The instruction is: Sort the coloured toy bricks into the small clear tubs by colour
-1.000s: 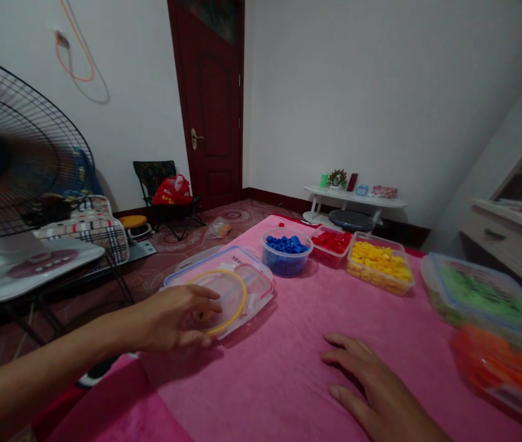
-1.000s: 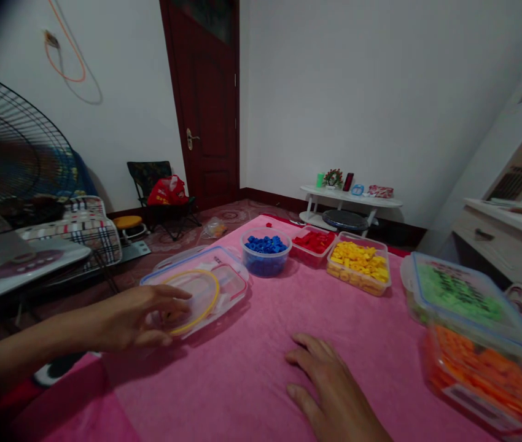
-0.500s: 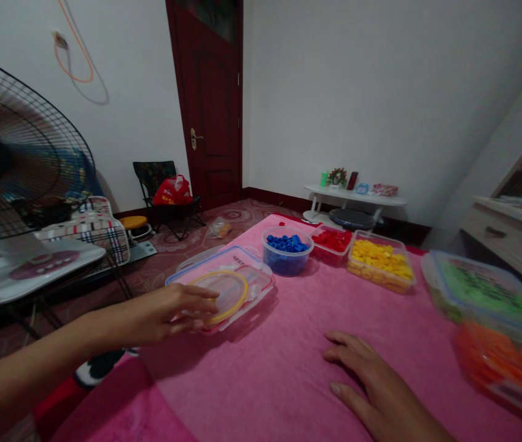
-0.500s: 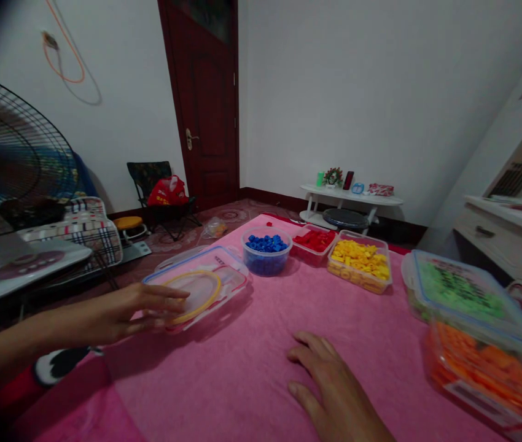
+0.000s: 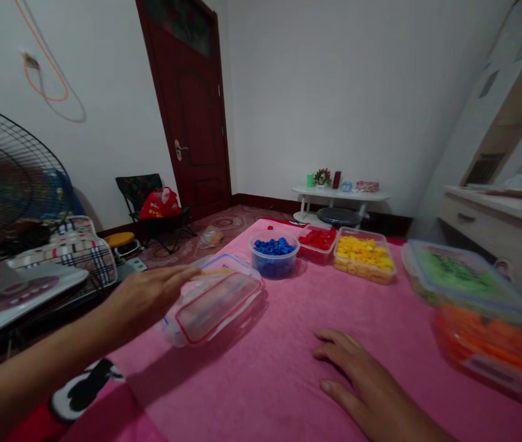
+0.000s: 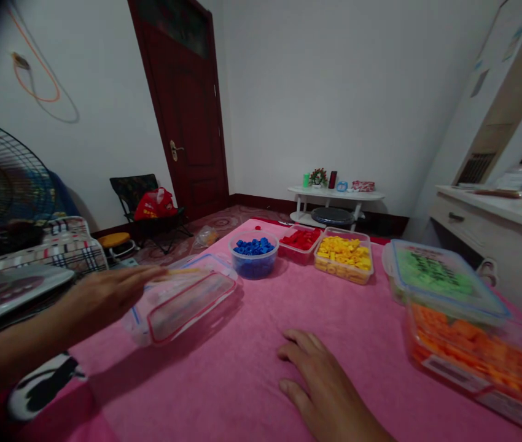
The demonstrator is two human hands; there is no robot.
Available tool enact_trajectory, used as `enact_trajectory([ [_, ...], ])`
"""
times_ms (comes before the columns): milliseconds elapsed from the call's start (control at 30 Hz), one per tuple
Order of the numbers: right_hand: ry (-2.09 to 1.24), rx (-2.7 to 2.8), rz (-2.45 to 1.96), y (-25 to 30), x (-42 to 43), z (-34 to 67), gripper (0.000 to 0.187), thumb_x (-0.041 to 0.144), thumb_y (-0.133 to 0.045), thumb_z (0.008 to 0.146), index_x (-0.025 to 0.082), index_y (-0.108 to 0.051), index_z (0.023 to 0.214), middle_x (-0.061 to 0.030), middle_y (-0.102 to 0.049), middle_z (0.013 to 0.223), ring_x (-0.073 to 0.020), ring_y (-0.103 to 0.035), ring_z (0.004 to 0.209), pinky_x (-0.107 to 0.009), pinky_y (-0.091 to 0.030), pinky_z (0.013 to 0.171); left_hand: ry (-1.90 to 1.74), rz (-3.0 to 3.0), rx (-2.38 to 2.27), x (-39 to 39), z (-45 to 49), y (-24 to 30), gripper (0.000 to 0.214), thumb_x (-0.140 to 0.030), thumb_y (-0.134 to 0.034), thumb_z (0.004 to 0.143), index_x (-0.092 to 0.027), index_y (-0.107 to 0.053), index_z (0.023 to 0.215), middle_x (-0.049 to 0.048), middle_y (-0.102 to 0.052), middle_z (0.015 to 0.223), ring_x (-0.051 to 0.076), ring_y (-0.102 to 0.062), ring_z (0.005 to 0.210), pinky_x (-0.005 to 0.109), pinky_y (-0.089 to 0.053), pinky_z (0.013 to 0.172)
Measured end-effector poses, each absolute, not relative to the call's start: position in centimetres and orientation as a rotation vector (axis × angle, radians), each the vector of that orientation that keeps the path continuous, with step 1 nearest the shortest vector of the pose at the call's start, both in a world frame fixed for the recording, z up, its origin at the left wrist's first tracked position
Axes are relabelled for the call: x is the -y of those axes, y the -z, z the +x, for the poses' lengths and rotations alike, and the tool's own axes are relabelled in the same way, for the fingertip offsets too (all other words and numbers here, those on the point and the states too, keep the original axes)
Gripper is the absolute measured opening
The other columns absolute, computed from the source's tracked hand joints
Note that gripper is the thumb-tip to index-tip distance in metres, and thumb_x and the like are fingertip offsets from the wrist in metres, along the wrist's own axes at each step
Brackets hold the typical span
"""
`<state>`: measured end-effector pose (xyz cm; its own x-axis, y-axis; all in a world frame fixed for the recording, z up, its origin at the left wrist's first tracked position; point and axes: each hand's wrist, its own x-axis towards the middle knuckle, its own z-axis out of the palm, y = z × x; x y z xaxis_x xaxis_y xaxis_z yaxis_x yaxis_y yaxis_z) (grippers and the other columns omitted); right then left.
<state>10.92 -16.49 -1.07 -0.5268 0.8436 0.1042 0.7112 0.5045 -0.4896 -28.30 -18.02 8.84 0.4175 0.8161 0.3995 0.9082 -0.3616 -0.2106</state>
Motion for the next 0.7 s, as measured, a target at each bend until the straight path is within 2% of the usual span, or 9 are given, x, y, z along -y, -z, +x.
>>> enact_trajectory([
  [133, -0.590, 2.390, -1.278, 1.0, 16.5, 10.8, 0.032, 0.030, -0.053, 0.083, 0.023, -0.065, 0.111, -0.0099, -0.052, 0.133, -0.0246, -0.045, 0.126, -0.043, -0.036, 0.107, 0.768, -1.991, 1.630, 14.9, -29.7, -13.7, 0.035, -0.031, -0.044, 0.086, -0.024, -0.064, 0.114, 0.0018, -0.068, 0.114, 0.020, -0.065, 0.095, 0.036, -0.052, 0.086],
  [200, -0.599, 2.381, -1.274, 1.0, 16.5, 10.7, 0.032, 0.031, -0.054, 0.082, 0.023, -0.065, 0.111, -0.0097, -0.051, 0.133, -0.0244, -0.044, 0.126, -0.043, -0.036, 0.107, 1.124, -1.911, 1.760, 12.6, -29.9, -15.5, 0.035, -0.033, -0.051, 0.081, -0.021, -0.067, 0.110, 0.0023, -0.071, 0.102, 0.019, -0.066, 0.086, 0.035, -0.054, 0.081],
  [300, -0.610, 2.379, -1.277, 1.0, 16.5, 10.8, 0.032, 0.032, -0.053, 0.083, 0.022, -0.064, 0.111, -0.0101, -0.050, 0.134, -0.0244, -0.043, 0.127, -0.042, -0.035, 0.107, 1.733, -1.983, 1.934, 8.3, -28.7, -16.2, 0.041, -0.027, -0.058, 0.072, -0.015, -0.067, 0.110, 0.0038, -0.073, 0.093, 0.017, -0.066, 0.079, 0.030, -0.055, 0.075],
  [400, -0.619, 2.384, -1.273, 1.0, 16.6, 10.9, 0.032, 0.030, -0.053, 0.083, 0.023, -0.064, 0.112, -0.0097, -0.050, 0.135, -0.0239, -0.043, 0.127, -0.041, -0.035, 0.107, 2.212, -2.118, 2.094, 3.8, -25.3, -14.7, 0.038, -0.018, -0.065, 0.060, -0.010, -0.071, 0.096, 0.0080, -0.072, 0.081, 0.018, -0.067, 0.070, 0.028, -0.056, 0.067],
  [500, -0.612, 2.382, -1.263, 0.8, 16.7, 11.0, 0.032, 0.030, -0.054, 0.082, 0.024, -0.064, 0.112, -0.0086, -0.050, 0.135, -0.0235, -0.043, 0.127, -0.040, -0.036, 0.106, 2.178, -2.202, 2.270, 0.2, -21.2, -12.4, 0.029, -0.011, -0.065, 0.057, -0.009, -0.073, 0.084, 0.0091, -0.071, 0.071, 0.018, -0.066, 0.065, 0.028, -0.056, 0.064],
  [600, -0.615, 2.382, -1.261, 0.6, 16.8, 11.0, 0.032, 0.030, -0.055, 0.081, 0.025, -0.064, 0.112, -0.0078, -0.051, 0.134, -0.0235, -0.043, 0.127, -0.039, -0.036, 0.106, 1.880, -2.261, 2.409, -2.4, -18.5, -10.5, 0.024, -0.010, -0.063, 0.060, -0.010, -0.074, 0.081, 0.0084, -0.070, 0.068, 0.018, -0.066, 0.063, 0.028, -0.054, 0.062],
  [700, -0.622, 2.372, -1.251, 0.3, 16.7, 10.8, 0.031, 0.029, -0.055, 0.081, 0.025, -0.064, 0.110, -0.0075, -0.052, 0.133, -0.0235, -0.045, 0.125, -0.039, -0.037, 0.105, 1.508, -2.289, 2.347, -4.0, -18.2, -9.1, 0.026, -0.012, -0.062, 0.064, -0.012, -0.075, 0.087, 0.0087, -0.072, 0.076, 0.021, -0.067, 0.072, 0.028, -0.052, 0.066],
])
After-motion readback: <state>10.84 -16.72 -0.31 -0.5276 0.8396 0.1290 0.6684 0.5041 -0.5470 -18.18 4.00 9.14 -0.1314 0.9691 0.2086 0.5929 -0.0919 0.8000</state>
